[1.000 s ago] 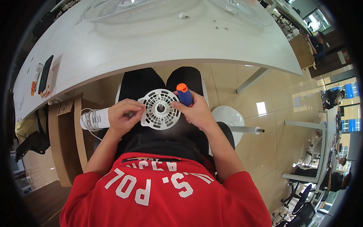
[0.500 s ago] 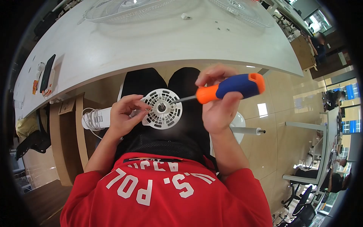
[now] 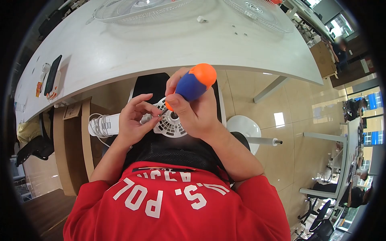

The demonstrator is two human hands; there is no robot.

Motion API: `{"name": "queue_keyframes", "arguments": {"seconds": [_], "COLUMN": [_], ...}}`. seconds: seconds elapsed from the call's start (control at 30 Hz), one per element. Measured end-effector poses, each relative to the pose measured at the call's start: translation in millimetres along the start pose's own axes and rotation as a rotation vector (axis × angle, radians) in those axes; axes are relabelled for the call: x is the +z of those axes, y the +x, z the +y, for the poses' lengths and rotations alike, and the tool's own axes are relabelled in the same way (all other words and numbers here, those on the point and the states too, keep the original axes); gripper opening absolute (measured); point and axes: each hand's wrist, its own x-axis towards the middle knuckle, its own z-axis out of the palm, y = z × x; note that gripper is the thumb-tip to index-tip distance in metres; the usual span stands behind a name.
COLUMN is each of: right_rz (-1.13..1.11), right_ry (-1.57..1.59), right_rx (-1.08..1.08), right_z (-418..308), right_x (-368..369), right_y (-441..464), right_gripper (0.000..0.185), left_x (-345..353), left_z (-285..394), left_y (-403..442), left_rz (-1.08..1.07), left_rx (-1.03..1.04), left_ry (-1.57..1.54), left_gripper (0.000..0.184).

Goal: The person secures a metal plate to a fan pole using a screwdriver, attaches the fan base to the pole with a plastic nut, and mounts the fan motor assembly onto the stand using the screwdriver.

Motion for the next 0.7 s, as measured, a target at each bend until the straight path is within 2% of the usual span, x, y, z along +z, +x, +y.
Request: {"name": "queue_keyframes", "arguments": {"seconds": [0.2,0.7], "right_rz": [0.015,0.013], "right_ry": [-0.013,-0.049], "right_rx": [0.048,0.0], "right_z": [0.6,4.7], "right_x": [2.8,0.3], "right_y": [2.6,2.6], "right_gripper": [0.027,0.031], "left_x": [-0.1,-0.4], "left_z": [0.4,-0.5], "left_y": [3.0,2.3], "left_rz": [-0.01,-0.004], "left_rx": [-0.01,-0.043], "left_ry": [0.009,-0.018], "left_gripper": [0.067,0.071]}}
